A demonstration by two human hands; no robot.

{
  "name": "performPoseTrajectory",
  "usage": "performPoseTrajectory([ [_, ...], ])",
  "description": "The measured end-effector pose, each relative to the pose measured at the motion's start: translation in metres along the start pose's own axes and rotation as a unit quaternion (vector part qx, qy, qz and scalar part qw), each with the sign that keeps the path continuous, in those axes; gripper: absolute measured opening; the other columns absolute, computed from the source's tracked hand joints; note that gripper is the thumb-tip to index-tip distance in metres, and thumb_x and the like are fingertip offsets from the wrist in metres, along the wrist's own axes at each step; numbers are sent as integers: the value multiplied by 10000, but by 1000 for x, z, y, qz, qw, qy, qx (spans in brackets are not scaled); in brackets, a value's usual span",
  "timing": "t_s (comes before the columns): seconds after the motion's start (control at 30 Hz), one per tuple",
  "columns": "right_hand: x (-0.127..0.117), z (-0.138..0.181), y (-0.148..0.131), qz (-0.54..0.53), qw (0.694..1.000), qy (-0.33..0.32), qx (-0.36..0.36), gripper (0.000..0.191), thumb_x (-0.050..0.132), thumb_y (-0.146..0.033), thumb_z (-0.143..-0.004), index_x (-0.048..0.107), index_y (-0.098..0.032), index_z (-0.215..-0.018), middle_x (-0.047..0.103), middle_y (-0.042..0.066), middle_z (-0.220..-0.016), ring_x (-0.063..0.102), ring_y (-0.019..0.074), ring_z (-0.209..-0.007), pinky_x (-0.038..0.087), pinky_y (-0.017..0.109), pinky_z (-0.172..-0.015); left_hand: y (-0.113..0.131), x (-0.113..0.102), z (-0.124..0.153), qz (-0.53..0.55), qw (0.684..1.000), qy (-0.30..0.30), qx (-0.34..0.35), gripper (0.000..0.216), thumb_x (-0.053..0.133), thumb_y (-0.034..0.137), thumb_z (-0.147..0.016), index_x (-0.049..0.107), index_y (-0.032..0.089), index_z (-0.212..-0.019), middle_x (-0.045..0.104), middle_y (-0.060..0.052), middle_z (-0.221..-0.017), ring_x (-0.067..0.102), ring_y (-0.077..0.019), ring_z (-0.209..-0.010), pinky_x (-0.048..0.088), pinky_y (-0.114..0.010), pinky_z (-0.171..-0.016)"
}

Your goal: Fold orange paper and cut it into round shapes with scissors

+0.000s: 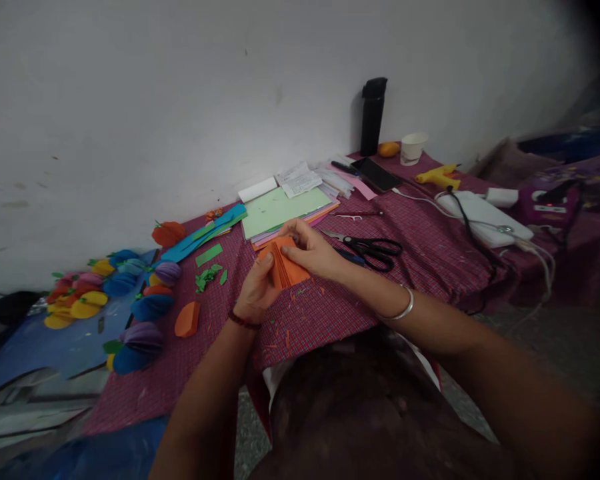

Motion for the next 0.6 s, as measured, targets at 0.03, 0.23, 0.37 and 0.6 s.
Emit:
performPoseTrajectory([
  [0.03, 0, 0, -2, 1, 1000, -4, -10, 170, 557, -190, -767, 477, -206, -916, 485, -19, -818, 446, 122, -710, 374, 246, -656, -1, 0, 0, -1, 1000, 0, -2, 378, 759, 344, -737, 667, 180, -1065, 714, -42, -1023, 674, -185, -949, 522, -300, -888],
  [0.23, 3, 0, -4, 13, 998, -53, -8, 203, 580, -373, -821, 524, -183, -773, 478, -13, -740, 436, 130, -722, 360, 258, -675, 0, 1, -1, -5, 1000, -12, 10, 429, 782, 390, -707, 673, 183, -1067, 708, -66, -1061, 654, -231, -1027, 526, -332, -901],
  [0.37, 1, 0, 1, 16, 999, -52, -3, 291, 647, -441, -791, 523, -178, -771, 479, -21, -744, 424, 119, -708, 343, 249, -670, -1, 3, -1, -5, 1000, -27, 3, 437, 781, 398, -710, 674, 186, -1077, 712, -62, -1051, 665, -237, -1002, 541, -351, -898],
  [0.6, 2, 1, 4, -10, 998, -53, 21, 325, 656, -470, -781, 508, -180, -774, 452, -24, -741, 412, 118, -700, 342, 248, -661, -1, -1, -1, 10, 1000, -11, 9, 381, 779, 356, -719, 667, 192, -1045, 711, -51, -1003, 663, -244, -1015, 523, -375, -935],
])
Point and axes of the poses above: each hand's wrist, its own z-axis away from the middle knuckle, its own x-axis out of the palm, y = z × x, the point moved 9 cm from there along -z, towards the middle knuckle
